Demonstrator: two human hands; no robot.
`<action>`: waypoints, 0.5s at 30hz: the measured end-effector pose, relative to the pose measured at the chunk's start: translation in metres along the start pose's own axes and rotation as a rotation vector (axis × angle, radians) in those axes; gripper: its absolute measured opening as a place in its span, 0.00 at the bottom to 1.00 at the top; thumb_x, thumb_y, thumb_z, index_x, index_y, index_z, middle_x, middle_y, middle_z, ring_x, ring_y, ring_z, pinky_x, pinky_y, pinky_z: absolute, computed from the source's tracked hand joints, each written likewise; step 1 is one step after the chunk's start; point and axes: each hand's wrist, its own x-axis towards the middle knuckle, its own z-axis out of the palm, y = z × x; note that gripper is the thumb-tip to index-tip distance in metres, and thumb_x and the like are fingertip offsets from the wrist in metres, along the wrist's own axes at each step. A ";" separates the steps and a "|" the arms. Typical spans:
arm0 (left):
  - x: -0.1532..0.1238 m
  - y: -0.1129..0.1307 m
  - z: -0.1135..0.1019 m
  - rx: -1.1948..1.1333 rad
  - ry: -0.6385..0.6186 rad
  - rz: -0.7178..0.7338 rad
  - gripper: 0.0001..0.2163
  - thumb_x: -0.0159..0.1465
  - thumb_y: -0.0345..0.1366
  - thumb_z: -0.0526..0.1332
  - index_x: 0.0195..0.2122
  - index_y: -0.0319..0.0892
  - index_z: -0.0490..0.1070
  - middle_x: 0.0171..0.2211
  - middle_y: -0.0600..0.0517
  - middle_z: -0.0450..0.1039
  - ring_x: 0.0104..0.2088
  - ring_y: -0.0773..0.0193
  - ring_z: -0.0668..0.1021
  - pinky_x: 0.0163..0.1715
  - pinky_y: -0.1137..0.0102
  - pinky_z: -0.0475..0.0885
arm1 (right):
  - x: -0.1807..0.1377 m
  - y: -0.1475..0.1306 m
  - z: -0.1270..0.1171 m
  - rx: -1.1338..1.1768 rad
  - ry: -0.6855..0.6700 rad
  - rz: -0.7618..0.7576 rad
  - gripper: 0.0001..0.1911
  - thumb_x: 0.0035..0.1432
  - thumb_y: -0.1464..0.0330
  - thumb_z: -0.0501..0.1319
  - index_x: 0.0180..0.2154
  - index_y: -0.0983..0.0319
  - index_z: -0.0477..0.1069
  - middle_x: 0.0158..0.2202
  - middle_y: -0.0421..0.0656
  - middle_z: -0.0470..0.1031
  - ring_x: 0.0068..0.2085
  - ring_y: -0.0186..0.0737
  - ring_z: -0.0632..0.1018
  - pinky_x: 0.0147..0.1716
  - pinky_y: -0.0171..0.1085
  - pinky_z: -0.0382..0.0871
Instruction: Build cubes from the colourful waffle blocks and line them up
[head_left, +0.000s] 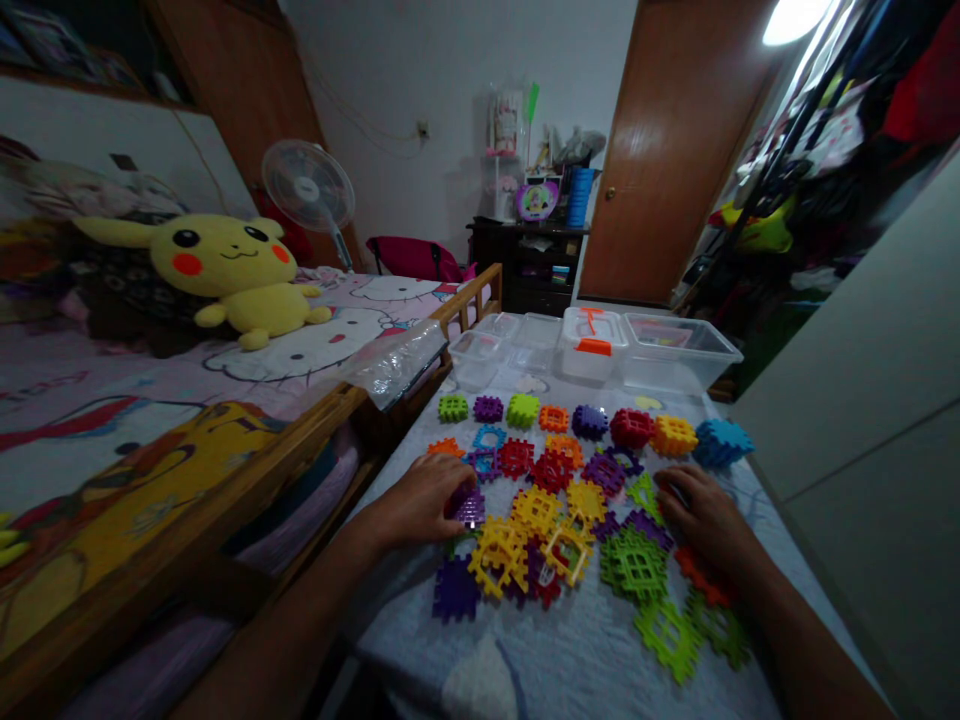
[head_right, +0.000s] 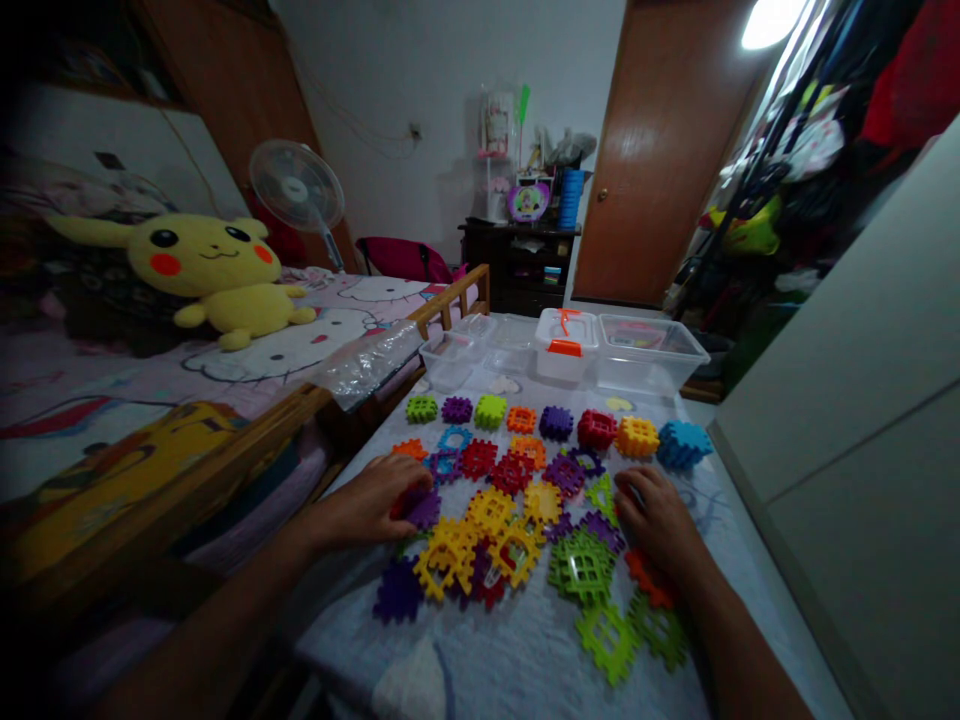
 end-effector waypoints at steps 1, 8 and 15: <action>0.001 0.001 0.000 0.008 0.001 0.004 0.16 0.52 0.36 0.65 0.42 0.45 0.68 0.44 0.51 0.72 0.48 0.54 0.70 0.50 0.61 0.62 | 0.000 0.000 0.000 0.000 0.003 -0.001 0.15 0.57 0.61 0.55 0.38 0.61 0.75 0.41 0.50 0.75 0.42 0.49 0.76 0.44 0.47 0.71; 0.001 0.001 0.005 0.035 0.046 0.051 0.20 0.50 0.35 0.66 0.46 0.46 0.68 0.45 0.50 0.72 0.49 0.53 0.71 0.53 0.60 0.61 | 0.000 -0.003 -0.002 -0.010 -0.008 0.003 0.15 0.57 0.60 0.54 0.38 0.61 0.75 0.41 0.50 0.75 0.43 0.49 0.76 0.44 0.47 0.71; 0.020 -0.003 -0.002 0.018 0.198 -0.011 0.21 0.53 0.33 0.64 0.49 0.43 0.67 0.47 0.47 0.71 0.50 0.54 0.71 0.54 0.60 0.63 | 0.000 -0.001 -0.001 -0.018 -0.008 -0.009 0.15 0.58 0.61 0.54 0.39 0.61 0.75 0.42 0.50 0.75 0.43 0.49 0.76 0.44 0.47 0.72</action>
